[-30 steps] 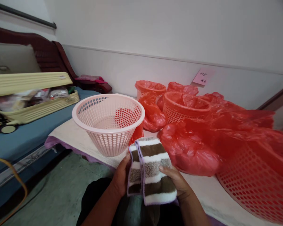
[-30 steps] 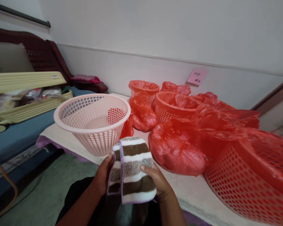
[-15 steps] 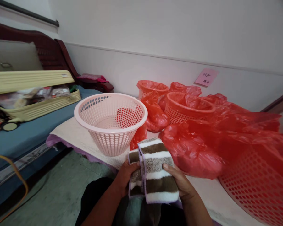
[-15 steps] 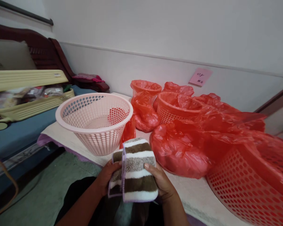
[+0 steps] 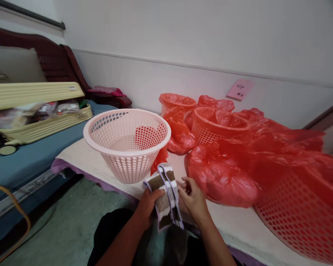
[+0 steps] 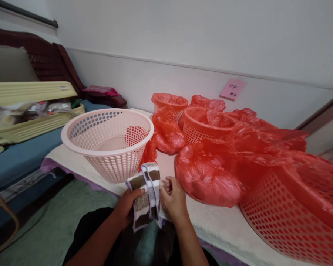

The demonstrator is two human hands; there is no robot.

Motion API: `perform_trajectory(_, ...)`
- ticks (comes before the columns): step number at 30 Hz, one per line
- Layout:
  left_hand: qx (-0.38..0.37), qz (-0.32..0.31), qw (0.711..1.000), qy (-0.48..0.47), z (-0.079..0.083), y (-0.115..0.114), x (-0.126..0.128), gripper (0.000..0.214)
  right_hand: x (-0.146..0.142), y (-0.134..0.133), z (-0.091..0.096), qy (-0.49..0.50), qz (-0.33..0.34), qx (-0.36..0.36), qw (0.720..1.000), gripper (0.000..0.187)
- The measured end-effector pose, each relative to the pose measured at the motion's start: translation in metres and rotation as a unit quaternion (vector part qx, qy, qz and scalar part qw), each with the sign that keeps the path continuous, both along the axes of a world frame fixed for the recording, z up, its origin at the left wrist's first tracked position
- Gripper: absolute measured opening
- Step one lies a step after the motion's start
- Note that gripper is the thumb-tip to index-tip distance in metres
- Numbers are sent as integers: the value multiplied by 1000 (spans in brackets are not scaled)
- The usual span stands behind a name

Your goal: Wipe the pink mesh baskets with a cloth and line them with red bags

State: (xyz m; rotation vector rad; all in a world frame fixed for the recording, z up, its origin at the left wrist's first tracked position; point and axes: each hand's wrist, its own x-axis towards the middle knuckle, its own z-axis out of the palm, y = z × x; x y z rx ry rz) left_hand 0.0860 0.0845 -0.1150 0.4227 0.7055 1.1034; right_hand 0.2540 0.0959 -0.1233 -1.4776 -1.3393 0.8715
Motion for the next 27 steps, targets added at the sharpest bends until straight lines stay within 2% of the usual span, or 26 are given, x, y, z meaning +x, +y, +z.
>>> perform_trajectory(2,-1,3,1000,9,0,1,1,42,-8,-3,2,14,77,-15,997,34)
perform_trajectory(4,0,6,1000,16,1,0,2,43,-16,-5,4,29,137,-28,990,38)
perform_trajectory(7,7,12,999,30,3,-1,2,38,-23,-7,6,35,161,-36,986,40)
perform_trajectory(11,18,20,998,63,4,-2,4,32,-19,-5,4,32,133,-41,990,31)
perform_trajectory(14,25,29,995,95,0,0,3,32,-2,0,3,20,83,-27,996,27)
perform_trajectory(19,48,40,983,171,-9,4,1,36,31,-1,12,-16,-35,32,999,30)
perform_trajectory(21,64,36,977,200,-10,5,3,34,28,-6,16,-22,-41,48,998,31)
perform_trajectory(22,73,35,974,212,-10,4,4,33,22,-10,18,-24,-18,48,998,31)
perform_trajectory(24,88,36,968,232,-9,3,6,29,5,-17,21,-28,79,37,996,30)
perform_trajectory(27,96,46,963,248,-5,1,6,16,-19,-22,24,-50,211,27,976,34)
